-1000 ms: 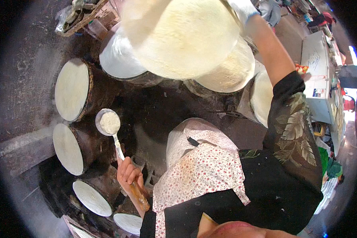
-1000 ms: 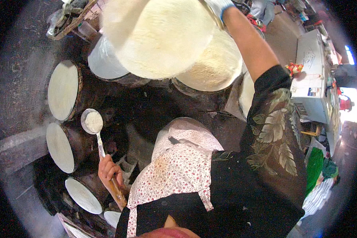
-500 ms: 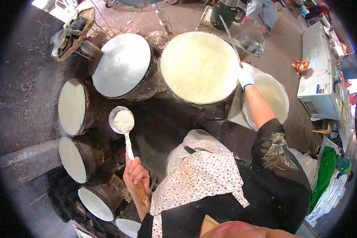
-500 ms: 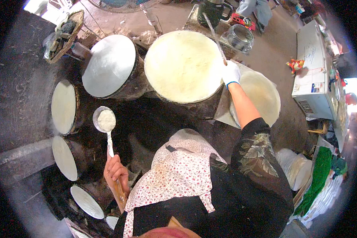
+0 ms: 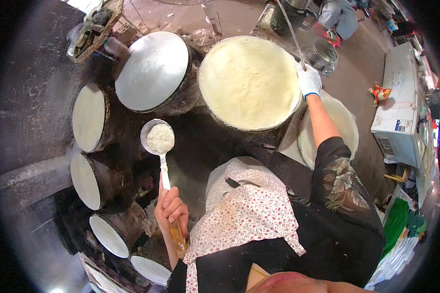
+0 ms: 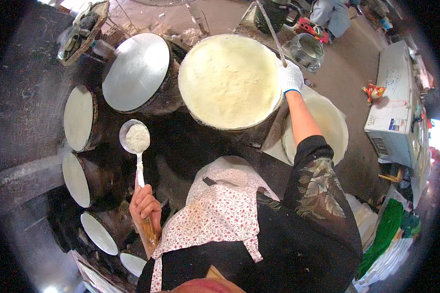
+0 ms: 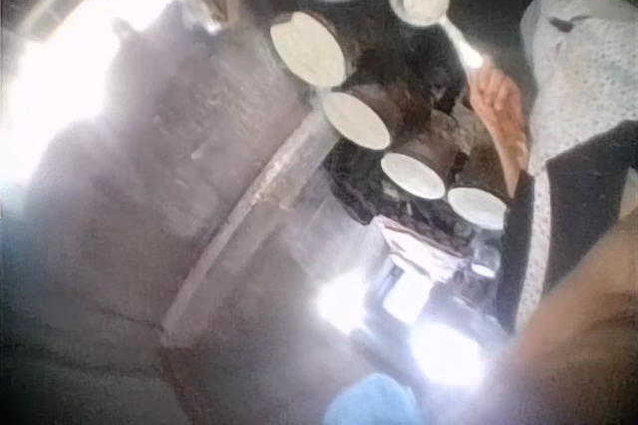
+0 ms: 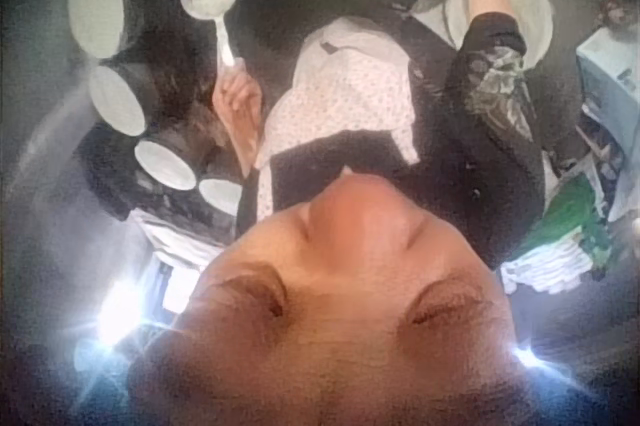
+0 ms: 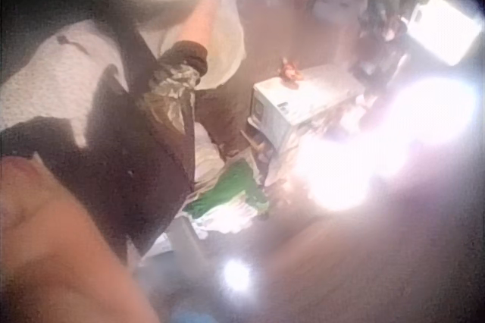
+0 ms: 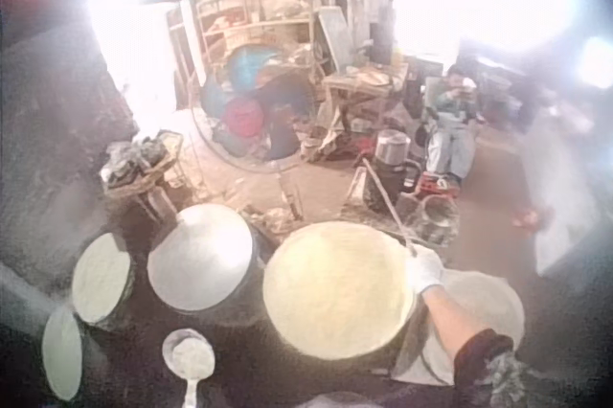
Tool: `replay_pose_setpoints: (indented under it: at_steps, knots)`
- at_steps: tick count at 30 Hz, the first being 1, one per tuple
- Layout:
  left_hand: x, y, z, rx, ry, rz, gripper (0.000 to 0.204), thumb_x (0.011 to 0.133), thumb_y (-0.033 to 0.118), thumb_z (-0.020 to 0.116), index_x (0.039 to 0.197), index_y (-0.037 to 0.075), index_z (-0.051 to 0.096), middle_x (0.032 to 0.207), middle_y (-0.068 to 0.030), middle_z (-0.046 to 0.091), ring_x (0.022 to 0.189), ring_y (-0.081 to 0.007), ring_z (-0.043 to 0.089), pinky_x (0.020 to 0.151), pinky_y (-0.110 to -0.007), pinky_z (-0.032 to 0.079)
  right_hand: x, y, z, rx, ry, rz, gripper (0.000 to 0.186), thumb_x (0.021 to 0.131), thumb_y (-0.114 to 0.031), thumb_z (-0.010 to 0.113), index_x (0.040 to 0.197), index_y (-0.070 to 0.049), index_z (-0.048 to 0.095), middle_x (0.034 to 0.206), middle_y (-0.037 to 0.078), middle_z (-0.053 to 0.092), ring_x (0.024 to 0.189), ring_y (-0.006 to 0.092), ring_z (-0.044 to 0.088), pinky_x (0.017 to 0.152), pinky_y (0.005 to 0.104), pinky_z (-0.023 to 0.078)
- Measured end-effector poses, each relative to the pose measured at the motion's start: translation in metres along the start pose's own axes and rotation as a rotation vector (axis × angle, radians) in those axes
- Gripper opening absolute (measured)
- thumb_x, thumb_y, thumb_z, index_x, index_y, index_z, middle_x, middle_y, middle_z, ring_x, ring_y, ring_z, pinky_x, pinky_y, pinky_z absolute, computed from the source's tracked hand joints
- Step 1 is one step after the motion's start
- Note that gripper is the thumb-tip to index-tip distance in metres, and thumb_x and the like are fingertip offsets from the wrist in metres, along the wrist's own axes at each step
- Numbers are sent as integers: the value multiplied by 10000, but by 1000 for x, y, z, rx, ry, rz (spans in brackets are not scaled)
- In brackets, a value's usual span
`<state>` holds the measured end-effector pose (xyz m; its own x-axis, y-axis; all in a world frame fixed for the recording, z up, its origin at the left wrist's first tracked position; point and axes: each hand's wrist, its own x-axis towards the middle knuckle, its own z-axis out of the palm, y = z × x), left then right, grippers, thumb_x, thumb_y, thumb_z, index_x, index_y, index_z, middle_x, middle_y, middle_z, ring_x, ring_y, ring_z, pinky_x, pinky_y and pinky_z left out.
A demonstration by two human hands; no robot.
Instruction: The person ladles batter onto multiple hot round pans, spreads it into thin crepes, flips them with a spatula, and stacks the finished crepes on a tray. The process repeats continuously across several pans.
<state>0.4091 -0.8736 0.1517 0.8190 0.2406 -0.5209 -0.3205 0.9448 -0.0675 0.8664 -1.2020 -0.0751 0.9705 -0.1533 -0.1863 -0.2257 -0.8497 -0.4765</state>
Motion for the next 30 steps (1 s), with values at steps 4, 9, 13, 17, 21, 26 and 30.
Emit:
replay_pose_setpoints:
  at_steps: [4,9,13,17,21,26,30]
  knots:
    - [-14,2,-3,16,-50,-36,423,1154,139,287,1564,44,333,790,-31,438,526,-85,477,446,-248,465,-8,-20,-7,-111,-36,-80,548,868,-586,660,1143,-128,785,1099,207,757,1060,395,719,928,502,543]
    - [-57,17,-38,-47,6,47,403,1154,134,295,1550,62,326,761,-15,416,507,-73,446,432,-227,454,-80,-39,-51,286,72,-306,370,887,-398,758,1057,-72,795,877,102,759,816,221,707,760,378,538]
    - [-111,27,-67,-28,-65,-55,380,1157,139,278,1510,25,362,770,-15,423,520,-81,472,435,-239,449,-187,-27,-140,760,99,-364,153,923,-207,790,962,-60,806,834,-41,672,799,64,589,720,259,484]
    - [-134,79,-89,14,-26,-84,452,1153,121,281,1603,81,266,780,-22,428,511,-67,477,427,-231,456,-211,-35,-243,916,-169,-170,224,942,-190,769,1118,-51,770,994,-8,728,896,97,675,831,261,533]
    - [-247,62,-162,123,-88,-198,480,1148,109,292,1626,99,244,781,-27,434,502,-64,479,421,-226,462,-290,65,-317,594,-217,-203,288,941,-235,771,1148,-36,753,1012,-10,739,921,98,689,835,264,539]
    - [-286,44,-193,123,47,-130,519,1143,95,319,1654,134,233,763,-1,411,482,-33,413,410,-184,436,-318,97,-360,-343,63,-554,292,880,-327,745,1033,-78,736,803,102,713,776,203,713,724,367,555]
    - [-285,4,-191,96,33,-102,448,1143,109,354,1589,76,328,750,8,403,464,-26,389,385,-172,413,-343,145,-309,-641,361,-915,165,852,-263,685,924,-120,726,893,130,734,842,337,716,748,474,563]
